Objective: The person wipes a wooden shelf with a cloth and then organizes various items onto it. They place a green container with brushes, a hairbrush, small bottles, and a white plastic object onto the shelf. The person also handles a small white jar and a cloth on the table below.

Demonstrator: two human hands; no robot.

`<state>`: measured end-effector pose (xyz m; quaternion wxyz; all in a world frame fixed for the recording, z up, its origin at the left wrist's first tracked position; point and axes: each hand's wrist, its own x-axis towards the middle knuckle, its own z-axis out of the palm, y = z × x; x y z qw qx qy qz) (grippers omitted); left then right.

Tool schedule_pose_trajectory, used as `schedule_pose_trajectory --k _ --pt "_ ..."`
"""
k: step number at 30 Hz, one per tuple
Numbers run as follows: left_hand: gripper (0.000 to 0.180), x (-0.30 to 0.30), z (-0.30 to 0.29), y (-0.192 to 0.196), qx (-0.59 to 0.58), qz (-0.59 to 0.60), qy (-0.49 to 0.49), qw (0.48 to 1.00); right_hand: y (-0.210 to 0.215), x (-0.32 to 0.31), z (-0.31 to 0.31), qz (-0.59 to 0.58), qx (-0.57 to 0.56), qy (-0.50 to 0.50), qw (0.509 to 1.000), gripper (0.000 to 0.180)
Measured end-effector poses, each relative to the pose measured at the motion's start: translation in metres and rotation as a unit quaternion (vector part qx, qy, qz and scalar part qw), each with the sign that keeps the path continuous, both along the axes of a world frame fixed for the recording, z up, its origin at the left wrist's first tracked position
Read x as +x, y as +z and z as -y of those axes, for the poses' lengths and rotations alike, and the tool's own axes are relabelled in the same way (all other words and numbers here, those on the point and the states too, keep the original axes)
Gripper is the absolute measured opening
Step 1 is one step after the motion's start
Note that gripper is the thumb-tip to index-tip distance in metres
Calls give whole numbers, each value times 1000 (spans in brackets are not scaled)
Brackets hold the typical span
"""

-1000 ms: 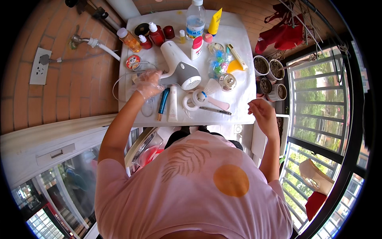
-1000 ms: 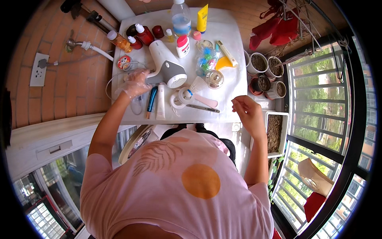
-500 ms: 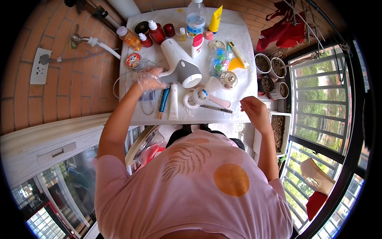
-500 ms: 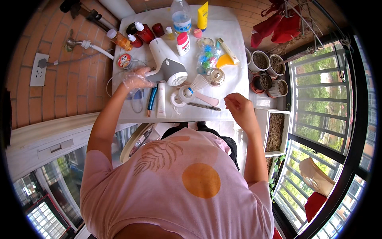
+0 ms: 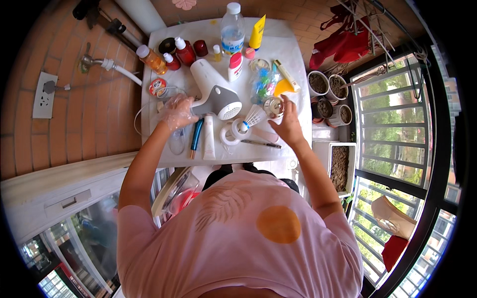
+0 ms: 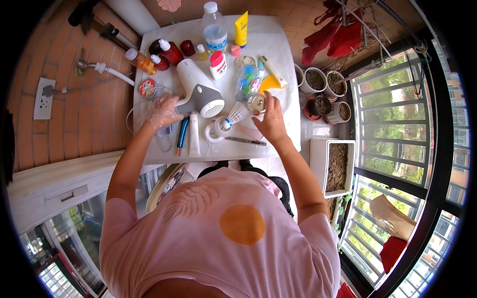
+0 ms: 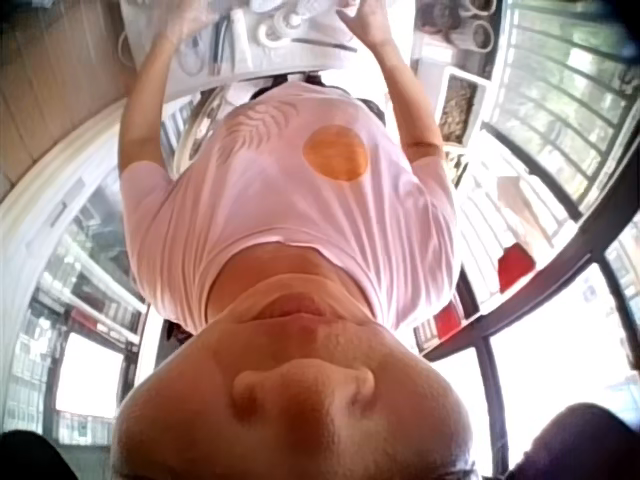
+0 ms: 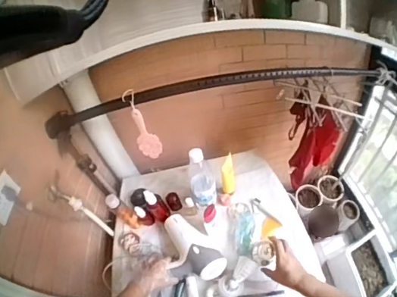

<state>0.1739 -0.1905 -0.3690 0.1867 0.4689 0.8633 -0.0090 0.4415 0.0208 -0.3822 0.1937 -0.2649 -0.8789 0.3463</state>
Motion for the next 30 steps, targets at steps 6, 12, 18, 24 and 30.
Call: schedule_pose_trajectory --k 6,12,18,24,30 --pt "68 14 10 17 192 34 2 981 -16 -3 -5 -14 29 -2 999 78" --pt "45 43 34 47 434 34 90 896 39 21 -7 -214 -390 0 895 80" --pt "30 65 45 60 500 94 189 840 116 22 11 -284 -288 109 908 82" --pt "25 77 35 68 521 96 163 832 137 8 17 -297 -210 177 914 79" --pt "27 91 33 84 482 122 233 836 149 8 6 -223 -269 167 922 89"
